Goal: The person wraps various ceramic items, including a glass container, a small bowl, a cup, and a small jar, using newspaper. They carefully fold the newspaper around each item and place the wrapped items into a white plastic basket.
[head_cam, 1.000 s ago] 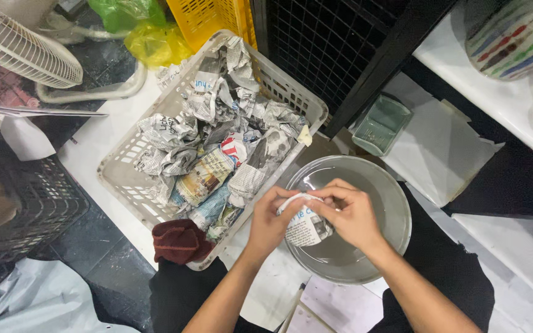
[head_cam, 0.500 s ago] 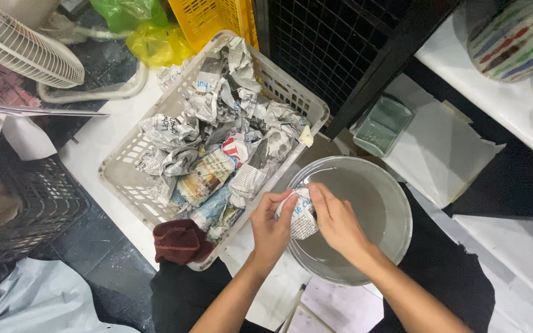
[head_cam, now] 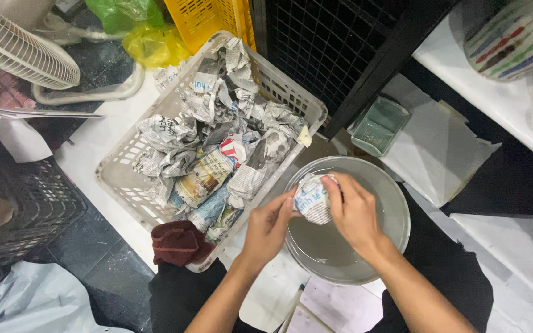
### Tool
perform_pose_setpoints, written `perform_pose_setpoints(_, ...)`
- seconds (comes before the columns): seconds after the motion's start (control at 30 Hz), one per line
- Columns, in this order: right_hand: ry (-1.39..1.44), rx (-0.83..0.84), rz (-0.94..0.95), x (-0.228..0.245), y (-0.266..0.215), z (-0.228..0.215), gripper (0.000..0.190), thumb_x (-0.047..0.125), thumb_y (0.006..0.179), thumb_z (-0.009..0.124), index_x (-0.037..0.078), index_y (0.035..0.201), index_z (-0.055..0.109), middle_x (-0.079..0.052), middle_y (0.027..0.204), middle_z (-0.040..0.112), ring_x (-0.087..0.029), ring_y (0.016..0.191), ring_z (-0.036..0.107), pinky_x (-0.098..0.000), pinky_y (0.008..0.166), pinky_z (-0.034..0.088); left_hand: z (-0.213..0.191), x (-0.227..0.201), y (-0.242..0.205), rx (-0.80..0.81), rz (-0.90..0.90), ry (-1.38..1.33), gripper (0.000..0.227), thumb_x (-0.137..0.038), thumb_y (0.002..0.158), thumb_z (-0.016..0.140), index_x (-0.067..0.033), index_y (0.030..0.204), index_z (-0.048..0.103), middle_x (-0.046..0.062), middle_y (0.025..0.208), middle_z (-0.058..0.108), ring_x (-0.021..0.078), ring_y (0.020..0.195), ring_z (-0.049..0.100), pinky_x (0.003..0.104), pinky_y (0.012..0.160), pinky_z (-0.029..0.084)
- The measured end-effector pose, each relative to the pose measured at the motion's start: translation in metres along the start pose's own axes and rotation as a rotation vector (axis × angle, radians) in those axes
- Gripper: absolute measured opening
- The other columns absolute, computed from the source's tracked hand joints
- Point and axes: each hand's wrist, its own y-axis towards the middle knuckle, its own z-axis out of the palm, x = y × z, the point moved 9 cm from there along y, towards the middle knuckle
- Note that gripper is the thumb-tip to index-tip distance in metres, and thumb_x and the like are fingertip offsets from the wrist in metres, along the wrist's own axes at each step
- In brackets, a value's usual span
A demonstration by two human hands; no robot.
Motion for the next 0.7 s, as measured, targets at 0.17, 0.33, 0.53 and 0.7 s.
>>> perform_pose_setpoints(0.17, 0.102, 0.022, 0.134, -0.008, 0.001, -0.004, 0.020, 0.018, 0.103, 0.061, 0.002, 0.108, 0.071, -0.012, 0.083, 0.071, -0.019, 0.068, 0.067, -0.0317, 0.063, 0.053, -0.011, 0.013, -0.001, 0.230, -0.088, -0.372, 0.036, 0.005, 0.098, 0.057, 0.0065, 0.134, 0.061, 0.017, 0.128, 0.069, 0.0222, 0.115, 0.070, 0.037, 0.102, 0.060)
perform_pose_setpoints(0.33, 0.357, 0.066, 0.292, -0.019, -0.005, 0.010, 0.026, 0.024, 0.106, 0.058, 0.002, 0.106, 0.072, -0.003, 0.074, 0.068, -0.004, 0.068, 0.056, -0.0252, 0.059, 0.048, -0.018, 0.029, 0.002, 0.278, -0.032, -0.370, 0.030, 0.015, 0.092, 0.072, 0.0108, 0.122, 0.073, 0.025, 0.124, 0.071, 0.0276, 0.110, 0.072, 0.039, 0.099, 0.060)
perform_pose_setpoints(0.53, 0.340, 0.038, 0.268, -0.015, -0.009, 0.006, 0.024, 0.022, 0.105, 0.059, 0.002, 0.106, 0.071, -0.006, 0.075, 0.068, -0.006, 0.068, 0.057, -0.0264, 0.060, 0.049, -0.004, 0.042, 0.008, 0.252, 0.025, -0.708, 0.023, 0.018, 0.089, 0.076, 0.0032, 0.107, 0.072, 0.017, 0.128, 0.068, 0.0241, 0.114, 0.069, 0.037, 0.099, 0.059)
perform_pose_setpoints(0.7, 0.113, -0.031, 0.056, 0.005, -0.007, -0.007, 0.017, 0.016, 0.103, 0.062, 0.002, 0.106, 0.070, -0.014, 0.087, 0.073, -0.020, 0.073, 0.071, -0.0321, 0.064, 0.055, -0.011, 0.034, 0.009, 0.153, -0.091, -0.543, 0.055, 0.014, 0.086, 0.082, -0.0083, 0.134, 0.067, 0.009, 0.101, 0.068, 0.0149, 0.092, 0.065, 0.028, 0.082, 0.055)
